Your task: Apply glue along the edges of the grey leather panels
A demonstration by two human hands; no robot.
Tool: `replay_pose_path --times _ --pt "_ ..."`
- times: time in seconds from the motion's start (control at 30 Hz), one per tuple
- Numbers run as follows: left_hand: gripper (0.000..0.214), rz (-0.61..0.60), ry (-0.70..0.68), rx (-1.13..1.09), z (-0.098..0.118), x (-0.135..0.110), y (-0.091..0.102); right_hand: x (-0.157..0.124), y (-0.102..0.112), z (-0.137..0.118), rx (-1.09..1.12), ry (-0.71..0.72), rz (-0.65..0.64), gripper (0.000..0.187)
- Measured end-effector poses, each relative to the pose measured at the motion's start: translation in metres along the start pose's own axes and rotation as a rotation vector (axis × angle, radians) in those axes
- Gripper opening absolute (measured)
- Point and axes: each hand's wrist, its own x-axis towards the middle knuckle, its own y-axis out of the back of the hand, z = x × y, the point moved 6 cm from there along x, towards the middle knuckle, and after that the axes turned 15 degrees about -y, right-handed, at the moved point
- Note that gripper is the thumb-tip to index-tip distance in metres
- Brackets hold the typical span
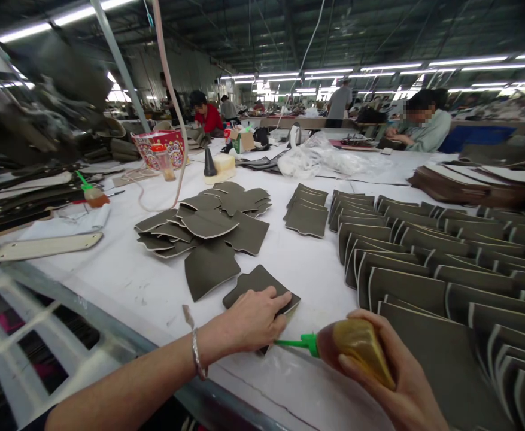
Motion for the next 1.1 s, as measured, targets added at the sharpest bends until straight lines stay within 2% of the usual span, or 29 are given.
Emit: replay_pose_path --times 0.13,0.3,0.7,0.9,1.0,1.1 --pt "0.049 -0.003 -0.003 0.016 0.0 0.0 0.0 -0.007 -0.002 -0.001 0.007 -0.043 0.037 0.049" --pt "0.05 -0.033 0.006 0.012 0.0 0.0 -0.001 -0.012 -0.007 0.001 0.031 -0.012 0.001 0.048" --pt "0.05 -0.017 0.011 -0.006 -0.001 -0.002 0.0 -0.021 -0.011 0.008 0.071 -0.078 0.019 0.049" --pt "0.05 -0.046 0.025 -0.004 0.0 -0.001 0.0 -0.021 -0.01 0.011 0.084 -0.069 0.012 0.049" --pt "0.05 -0.032 0.024 -0.012 0.0 -0.001 -0.001 -0.022 -0.008 0.013 0.063 -0.083 0.05 0.05" --pt "0.05 -0.015 0.025 -0.012 -0.001 -0.001 -0.001 -0.024 -0.012 0.012 0.066 -0.041 0.025 0.048"
